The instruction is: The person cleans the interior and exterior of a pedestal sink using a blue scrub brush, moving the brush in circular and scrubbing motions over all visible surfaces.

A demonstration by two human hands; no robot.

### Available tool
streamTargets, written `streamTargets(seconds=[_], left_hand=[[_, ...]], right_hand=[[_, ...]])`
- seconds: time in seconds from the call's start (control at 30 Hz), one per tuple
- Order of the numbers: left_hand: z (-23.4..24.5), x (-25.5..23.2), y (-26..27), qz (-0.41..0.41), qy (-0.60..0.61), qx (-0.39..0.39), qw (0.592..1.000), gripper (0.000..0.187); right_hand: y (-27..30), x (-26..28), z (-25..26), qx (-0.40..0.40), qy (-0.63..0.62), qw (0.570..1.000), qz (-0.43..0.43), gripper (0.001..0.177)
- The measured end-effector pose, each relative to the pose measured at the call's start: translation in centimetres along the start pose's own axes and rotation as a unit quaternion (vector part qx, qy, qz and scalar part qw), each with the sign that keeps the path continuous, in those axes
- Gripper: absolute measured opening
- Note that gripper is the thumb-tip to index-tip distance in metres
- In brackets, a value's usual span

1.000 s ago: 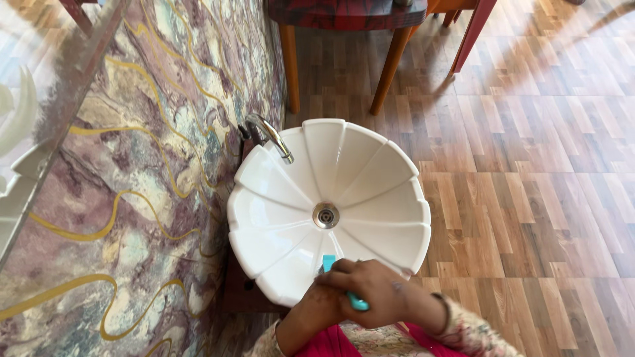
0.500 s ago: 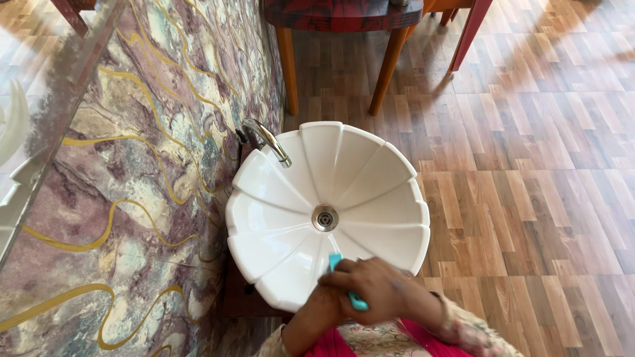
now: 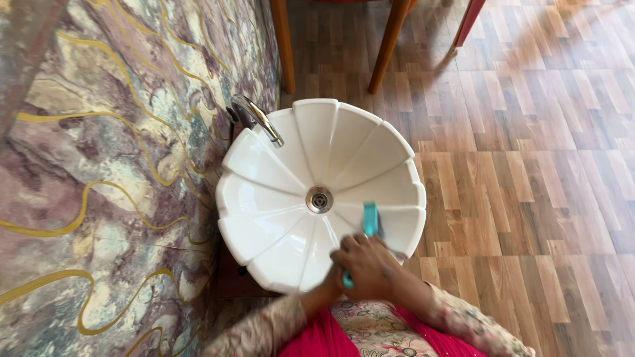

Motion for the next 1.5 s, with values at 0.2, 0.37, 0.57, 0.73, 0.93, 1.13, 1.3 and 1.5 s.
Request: streamTargets(seconds=[0.2,0.37,0.57,0.73,0.93,1.13,1.3,1.5], left_hand=[[3.0,5.2,-8.9,-0.027,-0.069,-0.031,0.997,0.034],[-3.0,0.2,-2.0,-0.046,0.023,0.038,0.998,0.024],[-0.5,3.7,-12.2,-0.074,0.516,0.027,0.853,0.015],[2.2,4.0,-10.5,-0.038,-0.087,0.008,0.995,0.038],[2.7,1.3,-8.0,-0.069,-0.067,0.018,0.995,0.039],[6.8,2.1,-16.5,-0.123,-0.323,0.003,0.938,0.036],[3.8,3.8,-7.6,-0.147,-0.301,0.017,0.942,0.040],[7.4,6.7,-16.6,-0.212,-0.601,0.044,0.769,0.032]], right_hand=[[-5.8,-4.0,-1.2,-0.129,0.040,0.988,0.078,0.041],[-0.2,-2.6,-3.7,0.123,0.150,0.979,-0.059,0.054],[-3.7,-7.4,-0.9,-0.161,0.072,0.974,0.143,0.051],[-4.3,-8.9,-2.1,-0.084,-0.016,0.986,0.142,0.055],[-2.1,-6.8,-4.1,-0.062,0.029,0.992,0.105,0.070],[-9.1,-9.5,-0.7,-0.127,0.059,0.979,0.148,0.070],[-3.5,-7.3,-4.6,-0.033,0.018,0.988,0.149,0.072],[-10.9,-10.3,-3.7,-0.120,0.052,0.982,0.139,0.069]])
Point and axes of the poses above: each hand's wrist, its own y-axis away from the middle knuckle, its own z-axis out of the back of the hand, x = y × z, the point moved 4 cm from there along -y, towards the middle knuckle, and after that the axes turned 13 degrees about -y, right-handed, at the moved point
